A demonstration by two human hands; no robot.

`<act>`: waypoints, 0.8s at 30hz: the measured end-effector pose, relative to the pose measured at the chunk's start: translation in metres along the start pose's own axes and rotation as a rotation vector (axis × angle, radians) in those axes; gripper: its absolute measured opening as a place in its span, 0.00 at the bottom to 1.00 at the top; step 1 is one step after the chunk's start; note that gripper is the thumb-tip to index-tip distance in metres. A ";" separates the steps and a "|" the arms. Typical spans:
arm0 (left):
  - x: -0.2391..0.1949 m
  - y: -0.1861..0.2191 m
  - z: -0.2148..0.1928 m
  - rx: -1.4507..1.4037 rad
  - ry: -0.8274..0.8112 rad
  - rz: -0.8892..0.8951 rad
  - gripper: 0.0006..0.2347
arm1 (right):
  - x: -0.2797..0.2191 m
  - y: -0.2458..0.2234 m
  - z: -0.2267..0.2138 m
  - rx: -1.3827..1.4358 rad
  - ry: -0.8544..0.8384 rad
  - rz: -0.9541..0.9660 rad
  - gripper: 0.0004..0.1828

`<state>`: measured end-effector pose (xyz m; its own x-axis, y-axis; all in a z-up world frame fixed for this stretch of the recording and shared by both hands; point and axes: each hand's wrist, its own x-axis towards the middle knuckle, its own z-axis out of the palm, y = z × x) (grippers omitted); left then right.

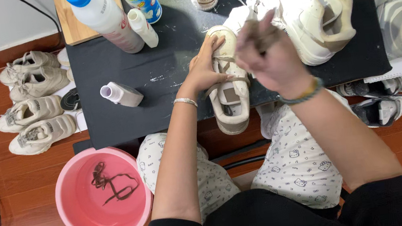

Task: The person removes the laces from a white sneaker, places them in a pink basin, and then uses a toothbrush to scrub the shoe's surface. The person then re-laces the shoe.

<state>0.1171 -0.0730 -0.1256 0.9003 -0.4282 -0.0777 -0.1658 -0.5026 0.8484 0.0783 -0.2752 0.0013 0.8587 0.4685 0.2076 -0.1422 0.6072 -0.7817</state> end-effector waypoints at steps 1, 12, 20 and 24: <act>-0.002 0.001 0.000 -0.007 0.005 0.022 0.55 | -0.006 -0.017 0.008 0.067 -0.005 -0.004 0.36; -0.002 0.005 -0.002 -0.018 0.006 -0.021 0.55 | -0.056 -0.030 0.004 -1.655 -0.163 0.584 0.33; 0.002 0.000 0.006 -0.003 0.034 -0.033 0.58 | -0.013 0.020 -0.036 -1.474 0.322 0.225 0.42; 0.000 0.002 0.003 -0.034 -0.008 -0.121 0.56 | 0.011 0.059 -0.018 -0.570 0.380 0.018 0.13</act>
<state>0.1152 -0.0760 -0.1255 0.9098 -0.3719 -0.1844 -0.0425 -0.5253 0.8499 0.0883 -0.2452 -0.0531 0.9867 0.1540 0.0525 0.0340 0.1205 -0.9921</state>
